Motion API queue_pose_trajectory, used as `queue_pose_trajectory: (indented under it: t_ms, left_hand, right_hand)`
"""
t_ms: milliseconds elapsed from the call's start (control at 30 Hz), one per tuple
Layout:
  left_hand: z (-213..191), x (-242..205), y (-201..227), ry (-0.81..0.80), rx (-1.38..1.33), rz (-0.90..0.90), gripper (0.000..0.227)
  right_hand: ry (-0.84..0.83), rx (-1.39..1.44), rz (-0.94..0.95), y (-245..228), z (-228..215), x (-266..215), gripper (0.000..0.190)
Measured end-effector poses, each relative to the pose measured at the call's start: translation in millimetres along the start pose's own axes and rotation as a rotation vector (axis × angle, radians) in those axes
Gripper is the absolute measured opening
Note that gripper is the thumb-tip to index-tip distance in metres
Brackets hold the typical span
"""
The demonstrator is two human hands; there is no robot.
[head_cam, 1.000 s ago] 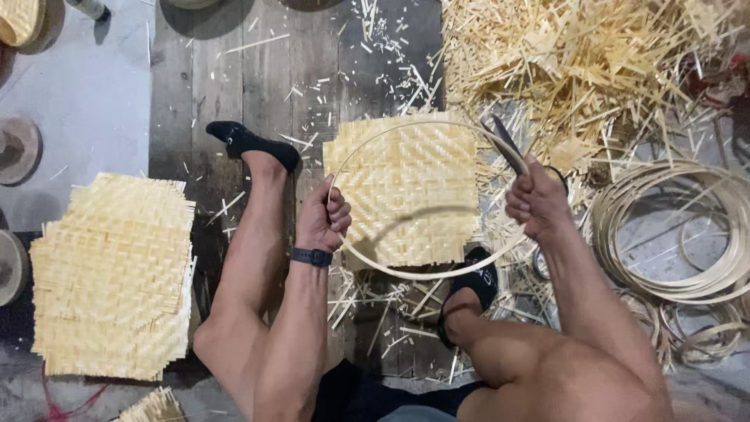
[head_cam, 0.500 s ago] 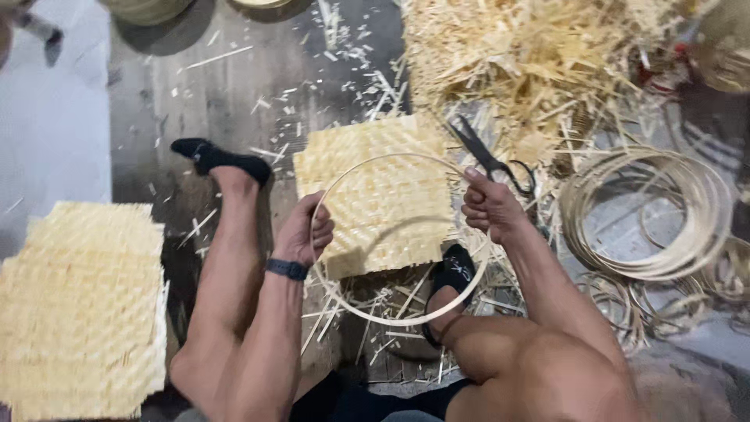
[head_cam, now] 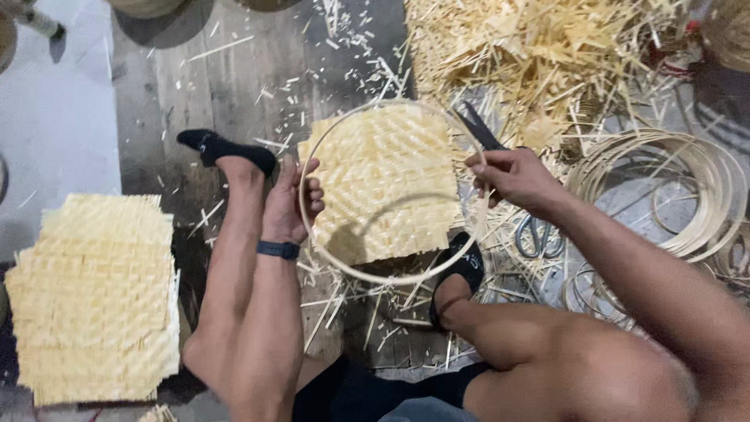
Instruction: The person constructs bamboo steamer baskets, using shears to trim excess bamboo from a woven base held in a wooden jig, placing a circular frame around the base, and then fitting the woven material into the basket structure.
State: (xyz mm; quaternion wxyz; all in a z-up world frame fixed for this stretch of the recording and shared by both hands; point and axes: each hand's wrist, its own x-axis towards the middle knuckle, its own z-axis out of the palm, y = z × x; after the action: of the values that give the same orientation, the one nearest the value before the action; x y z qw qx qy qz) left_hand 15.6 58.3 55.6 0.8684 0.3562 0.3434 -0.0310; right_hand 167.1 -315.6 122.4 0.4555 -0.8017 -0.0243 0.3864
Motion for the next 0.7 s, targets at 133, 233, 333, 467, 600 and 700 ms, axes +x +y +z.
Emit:
queue_pose_trajectory:
  t_ms: [133, 233, 333, 467, 600, 700]
  left_hand:
    - [-15.4, 5.7, -31.6, 0.041, -0.097, 0.202, 0.034]
    - [-38.7, 16.5, -56.8, 0.180, -0.001, 0.316, 0.039]
    - [-60.2, 39.3, -65.7, 0.372, 0.252, 0.361, 0.037]
    - [-83.7, 66.4, -80.0, 0.617, 0.923, 0.582, 0.020]
    - [-89.7, 76.9, -89.1, 0.628, 1.189, 0.688, 0.018]
    - [-86.3, 67.3, -86.1, 0.583, 1.158, 0.590, 0.019]
  right_hand:
    - [0.032, 0.048, 0.068, -16.2, 5.4, 7.3, 0.041]
    - [0.093, -0.088, 0.190, -13.4, 12.4, 28.4, 0.045]
    - [0.168, -0.044, 0.013, 10.5, 26.3, 62.4, 0.047]
    - [0.325, -0.100, -0.101, 71.2, 66.9, 112.5, 0.045]
    - [0.501, -0.202, -0.273, 109.3, 87.6, 130.0, 0.036]
    - [0.585, -0.234, -0.347, 113.8, 94.9, 124.3, 0.033]
